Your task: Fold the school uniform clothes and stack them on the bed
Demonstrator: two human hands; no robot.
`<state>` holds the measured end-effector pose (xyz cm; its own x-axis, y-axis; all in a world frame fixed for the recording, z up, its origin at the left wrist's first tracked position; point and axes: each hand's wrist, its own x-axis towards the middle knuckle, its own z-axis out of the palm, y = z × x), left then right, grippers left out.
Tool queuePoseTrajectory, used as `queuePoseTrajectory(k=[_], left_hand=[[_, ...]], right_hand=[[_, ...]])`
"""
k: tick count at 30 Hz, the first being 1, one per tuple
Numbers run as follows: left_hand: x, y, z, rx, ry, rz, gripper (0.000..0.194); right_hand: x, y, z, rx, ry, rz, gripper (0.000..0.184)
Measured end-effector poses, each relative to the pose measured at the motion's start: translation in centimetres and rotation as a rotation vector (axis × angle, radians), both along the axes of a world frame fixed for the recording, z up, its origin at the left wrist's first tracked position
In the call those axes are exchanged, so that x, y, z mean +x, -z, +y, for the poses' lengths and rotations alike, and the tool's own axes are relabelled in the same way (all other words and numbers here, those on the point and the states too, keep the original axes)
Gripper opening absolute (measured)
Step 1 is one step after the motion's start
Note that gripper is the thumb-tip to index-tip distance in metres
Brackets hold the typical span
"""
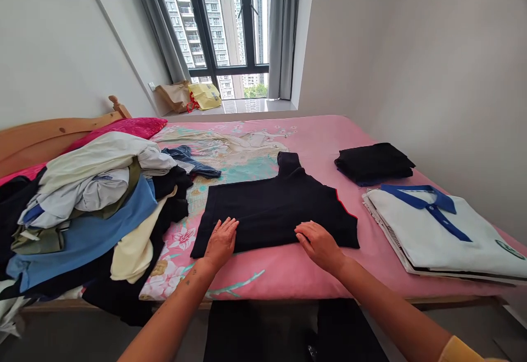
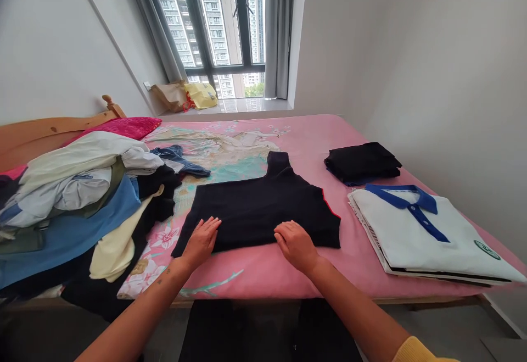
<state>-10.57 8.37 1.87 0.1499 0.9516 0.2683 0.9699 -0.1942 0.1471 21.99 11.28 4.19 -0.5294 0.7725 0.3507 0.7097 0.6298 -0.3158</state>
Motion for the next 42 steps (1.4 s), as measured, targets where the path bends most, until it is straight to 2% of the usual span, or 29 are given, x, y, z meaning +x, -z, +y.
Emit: queuePoseTrajectory(k=[2, 4, 7, 10, 15, 19, 22, 25, 32, 36, 39, 42], left_hand=[[0.3, 0.5, 0.1, -0.071, -0.053, 0.051, 0.042], [0.4, 1.1, -0.1, -0.129, -0.112, 0.086, 0.045], [0.4, 2.1, -0.6, -0.148, -0.157, 0.113, 0.05], [0.5, 2.8, -0.8, -0.127, -0.173, 0.114, 0.052], [-0.2, 2.6, -0.2, -0.163, -0.164, -0.057, 0.051], [-3.3, 1.2, 0.5, -0.144, -0.262, -0.289, 0.047], [-5.8, 0.2, 0.7, -0.142, -0.328, -0.297, 0.046], [-6.8, -0.3, 1.1, -0.19, -0.374, -0.277, 0.04], [-5.7, -1.3, 2.9, -0.317, -0.477, -0.267, 0.026], [-4.8, -1.9, 2.8, -0.298, -0.439, -0.279, 0.029], [-4.3, -1.8, 2.4, -0.275, -0.419, -0.272, 0.034], [-4.3, -1.0, 2.1, -0.262, -0.453, -0.242, 0.038]], right_hand=[[-1.8, 0.8, 1.9, -0.002, -0.038, -0.051, 0.041], [-2.8, 2.5, 4.0, -0.07, -0.038, -0.156, 0.051], [-2.9, 5.1, 6.5, -0.168, -0.006, -0.266, 0.061], [-2.3, 6.6, 7.6, -0.168, 0.019, -0.278, 0.065], [-2.1, 6.5, 7.3, -0.144, 0.022, -0.286, 0.067], [-1.5, 7.0, 6.1, -0.069, 0.064, -0.258, 0.064], [-0.6, 8.0, 4.8, 0.039, 0.068, -0.245, 0.059], [-0.3, 8.5, 3.9, 0.122, 0.077, -0.235, 0.057], [-0.4, 8.0, 3.0, 0.202, 0.107, -0.207, 0.055], [-0.3, 8.0, 2.8, 0.211, 0.11, -0.186, 0.053], [-0.2, 8.0, 3.0, 0.197, 0.098, -0.185, 0.051], [-0.4, 7.8, 3.3, 0.16, 0.1, -0.186, 0.051]])
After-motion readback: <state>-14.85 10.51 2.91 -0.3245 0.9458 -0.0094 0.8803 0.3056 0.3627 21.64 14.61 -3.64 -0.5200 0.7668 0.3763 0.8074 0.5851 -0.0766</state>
